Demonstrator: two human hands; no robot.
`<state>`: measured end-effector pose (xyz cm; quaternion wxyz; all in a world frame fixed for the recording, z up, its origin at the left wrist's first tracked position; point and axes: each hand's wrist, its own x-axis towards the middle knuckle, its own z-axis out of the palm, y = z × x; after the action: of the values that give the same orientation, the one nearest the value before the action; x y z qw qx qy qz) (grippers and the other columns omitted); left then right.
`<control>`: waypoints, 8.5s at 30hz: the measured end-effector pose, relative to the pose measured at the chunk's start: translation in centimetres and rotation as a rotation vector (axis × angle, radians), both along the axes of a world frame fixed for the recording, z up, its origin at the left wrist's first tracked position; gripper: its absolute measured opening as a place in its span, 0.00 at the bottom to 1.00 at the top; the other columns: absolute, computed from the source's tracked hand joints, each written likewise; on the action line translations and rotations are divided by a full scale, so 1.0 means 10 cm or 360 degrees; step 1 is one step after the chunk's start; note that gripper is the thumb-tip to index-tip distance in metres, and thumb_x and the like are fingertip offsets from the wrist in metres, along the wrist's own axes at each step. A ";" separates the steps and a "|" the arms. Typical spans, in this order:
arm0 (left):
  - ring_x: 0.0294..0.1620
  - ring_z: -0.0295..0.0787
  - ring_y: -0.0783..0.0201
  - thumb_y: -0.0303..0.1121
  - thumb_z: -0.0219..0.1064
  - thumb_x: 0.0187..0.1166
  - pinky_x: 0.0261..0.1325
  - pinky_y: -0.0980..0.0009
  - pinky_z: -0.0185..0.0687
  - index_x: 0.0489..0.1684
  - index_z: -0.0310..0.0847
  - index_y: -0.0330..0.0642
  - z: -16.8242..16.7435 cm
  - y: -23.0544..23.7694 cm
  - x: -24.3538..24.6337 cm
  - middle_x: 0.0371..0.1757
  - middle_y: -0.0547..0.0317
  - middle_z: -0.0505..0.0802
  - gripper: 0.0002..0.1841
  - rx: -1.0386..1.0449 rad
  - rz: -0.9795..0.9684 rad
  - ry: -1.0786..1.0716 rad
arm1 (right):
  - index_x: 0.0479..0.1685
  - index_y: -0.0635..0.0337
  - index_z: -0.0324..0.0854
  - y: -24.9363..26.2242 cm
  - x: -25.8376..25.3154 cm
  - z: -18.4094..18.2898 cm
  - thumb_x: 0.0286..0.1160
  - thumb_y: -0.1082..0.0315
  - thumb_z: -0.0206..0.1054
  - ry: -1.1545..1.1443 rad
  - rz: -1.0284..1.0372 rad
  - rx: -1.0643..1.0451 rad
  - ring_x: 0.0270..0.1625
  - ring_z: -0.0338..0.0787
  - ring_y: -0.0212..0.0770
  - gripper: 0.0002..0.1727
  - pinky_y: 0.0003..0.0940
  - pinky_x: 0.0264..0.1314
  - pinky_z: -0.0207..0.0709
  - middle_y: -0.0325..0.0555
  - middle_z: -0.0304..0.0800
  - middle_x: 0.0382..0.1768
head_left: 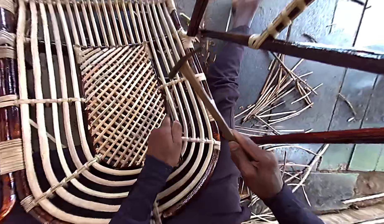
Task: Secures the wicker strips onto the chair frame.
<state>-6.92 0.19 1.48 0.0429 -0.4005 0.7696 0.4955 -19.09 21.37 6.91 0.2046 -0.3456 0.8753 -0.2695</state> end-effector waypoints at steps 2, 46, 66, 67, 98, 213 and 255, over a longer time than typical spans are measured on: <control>0.25 0.90 0.55 0.48 0.45 0.94 0.35 0.46 0.88 0.71 0.81 0.39 -0.13 -0.05 -0.04 0.26 0.54 0.91 0.26 0.0092 0.0021 -0.0120 | 0.79 0.45 0.79 0.02 0.01 -0.05 0.89 0.54 0.55 -0.0012 0.0011 0.0042 0.19 0.80 0.30 0.23 0.37 0.18 0.78 0.33 0.86 0.26; 0.26 0.89 0.60 0.46 0.45 0.92 0.38 0.55 0.87 0.44 0.87 0.42 -0.24 0.01 -0.03 0.24 0.60 0.90 0.24 0.0326 0.0112 -0.0177 | 0.72 0.44 0.86 0.13 0.00 -0.18 0.88 0.48 0.51 0.0203 0.0086 0.0392 0.21 0.90 0.48 0.25 0.58 0.21 0.80 0.45 0.92 0.24; 0.22 0.87 0.59 0.49 0.42 0.95 0.32 0.54 0.86 0.44 0.87 0.42 -0.20 -0.14 -0.19 0.22 0.59 0.88 0.27 0.0252 0.0170 -0.0244 | 0.74 0.45 0.84 -0.04 0.09 -0.32 0.91 0.50 0.51 0.0216 0.0069 0.0107 0.21 0.88 0.37 0.24 0.44 0.19 0.80 0.39 0.93 0.27; 0.22 0.86 0.59 0.48 0.42 0.95 0.31 0.55 0.86 0.40 0.87 0.43 -0.21 -0.15 -0.20 0.22 0.59 0.88 0.27 0.0274 0.0184 -0.0234 | 0.75 0.45 0.84 -0.06 0.08 -0.30 0.91 0.50 0.50 0.0234 0.0090 0.0115 0.21 0.88 0.38 0.25 0.44 0.18 0.80 0.40 0.93 0.26; 0.20 0.84 0.63 0.52 0.49 0.91 0.30 0.56 0.87 0.73 0.84 0.46 -0.23 -0.14 -0.04 0.20 0.63 0.87 0.27 0.0425 0.0298 0.0135 | 0.78 0.48 0.80 -0.32 0.03 0.17 0.91 0.52 0.53 0.0099 -0.0087 -0.0101 0.16 0.79 0.30 0.24 0.34 0.15 0.77 0.35 0.85 0.22; 0.21 0.87 0.58 0.47 0.45 0.93 0.31 0.50 0.85 0.38 0.88 0.42 -0.40 -0.29 -0.23 0.20 0.58 0.88 0.26 0.0297 0.0439 0.0127 | 0.88 0.39 0.69 -0.48 -0.03 0.38 0.88 0.62 0.55 0.0349 0.0160 0.0166 0.22 0.82 0.34 0.28 0.40 0.21 0.79 0.40 0.91 0.32; 0.15 0.84 0.62 0.48 0.43 0.95 0.20 0.56 0.84 0.52 0.86 0.42 -0.30 -0.08 -0.12 0.19 0.61 0.88 0.25 0.0302 0.0424 0.0082 | 0.87 0.28 0.69 -0.24 0.03 0.23 0.90 0.55 0.52 0.0137 0.0167 0.0270 0.18 0.79 0.30 0.27 0.39 0.18 0.76 0.31 0.86 0.25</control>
<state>-8.11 -0.56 -1.50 -0.0054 -0.4802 0.6604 0.5773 -18.77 18.99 9.23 0.2091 -0.3837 0.8836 -0.1681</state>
